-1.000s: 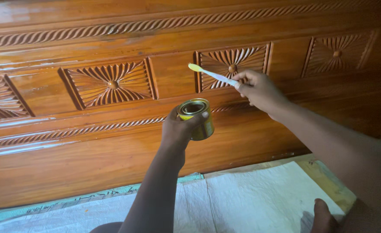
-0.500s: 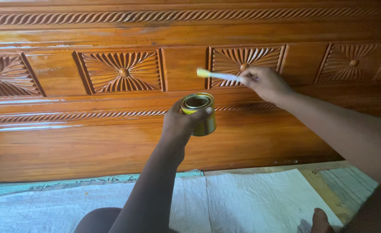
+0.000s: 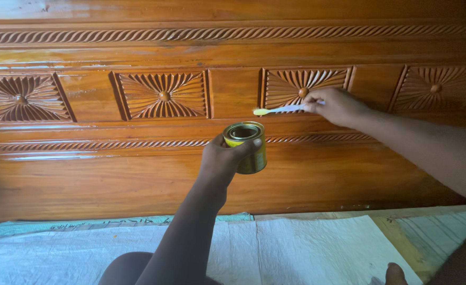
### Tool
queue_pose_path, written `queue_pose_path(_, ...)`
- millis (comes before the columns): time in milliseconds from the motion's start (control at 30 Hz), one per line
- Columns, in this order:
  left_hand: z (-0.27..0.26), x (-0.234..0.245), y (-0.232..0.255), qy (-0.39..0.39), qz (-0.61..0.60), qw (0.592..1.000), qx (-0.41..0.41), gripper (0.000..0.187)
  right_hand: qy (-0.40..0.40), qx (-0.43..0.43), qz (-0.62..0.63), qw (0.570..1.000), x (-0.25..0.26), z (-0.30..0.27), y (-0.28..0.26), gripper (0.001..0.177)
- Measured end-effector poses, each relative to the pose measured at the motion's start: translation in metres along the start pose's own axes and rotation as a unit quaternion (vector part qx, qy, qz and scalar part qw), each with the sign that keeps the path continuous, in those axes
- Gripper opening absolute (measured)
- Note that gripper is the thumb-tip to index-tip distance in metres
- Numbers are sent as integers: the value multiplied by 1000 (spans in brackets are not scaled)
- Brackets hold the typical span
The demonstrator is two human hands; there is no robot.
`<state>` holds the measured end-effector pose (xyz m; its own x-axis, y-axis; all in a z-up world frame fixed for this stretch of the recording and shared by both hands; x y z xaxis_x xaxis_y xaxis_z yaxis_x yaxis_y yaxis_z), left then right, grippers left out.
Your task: The person applies varnish to a carved wooden headboard using a toothbrush. They hold a small can of varnish in one hand and use the toothbrush to carefully apply the finish into the carved details of the wood.
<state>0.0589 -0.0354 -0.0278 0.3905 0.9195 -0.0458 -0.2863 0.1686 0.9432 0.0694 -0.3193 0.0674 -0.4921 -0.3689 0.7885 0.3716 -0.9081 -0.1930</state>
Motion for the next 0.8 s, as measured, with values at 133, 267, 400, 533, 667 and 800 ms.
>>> queue_pose_path(133, -2, 0, 4, -1, 23, 1000, 14, 53, 22, -74, -8, 997, 28, 12, 16, 23)
queue_pose_path(267, -1, -2, 11, -1, 10, 1000, -4, 51, -1, -89, -22, 996, 28, 14, 19, 24)
queue_pose_path(400, 1, -5, 16, 6, -1, 1000, -14, 59, -44, -49, -16, 998, 12, 10, 7, 22)
queue_pose_path(533, 3, 0, 22, 28, 17, 999, -2, 68, 5, -159, 2, 987, 31, 5, 12, 25)
queue_pose_path(667, 3, 2, 31, 40, 6, 999, -25, 69, 40, -154, 56, 986, 35, -4, 24, 26)
queue_pose_path(800, 1, 9, 25, 49, 14, 998, -36, 77, 62, -218, 15, 974, 38, -36, 57, 30)
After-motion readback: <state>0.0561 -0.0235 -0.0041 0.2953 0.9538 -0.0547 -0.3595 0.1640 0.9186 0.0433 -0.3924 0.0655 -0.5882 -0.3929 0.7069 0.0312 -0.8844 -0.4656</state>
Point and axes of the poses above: each hand's wrist, its own z-axis towards the middle knuckle, its own x-axis out of the back of the hand, y = z × x, the point moved 10 cm from there along z, towards the middle knuckle, and after that the axes turned 6 degrees about z, right-handed, at the moved point
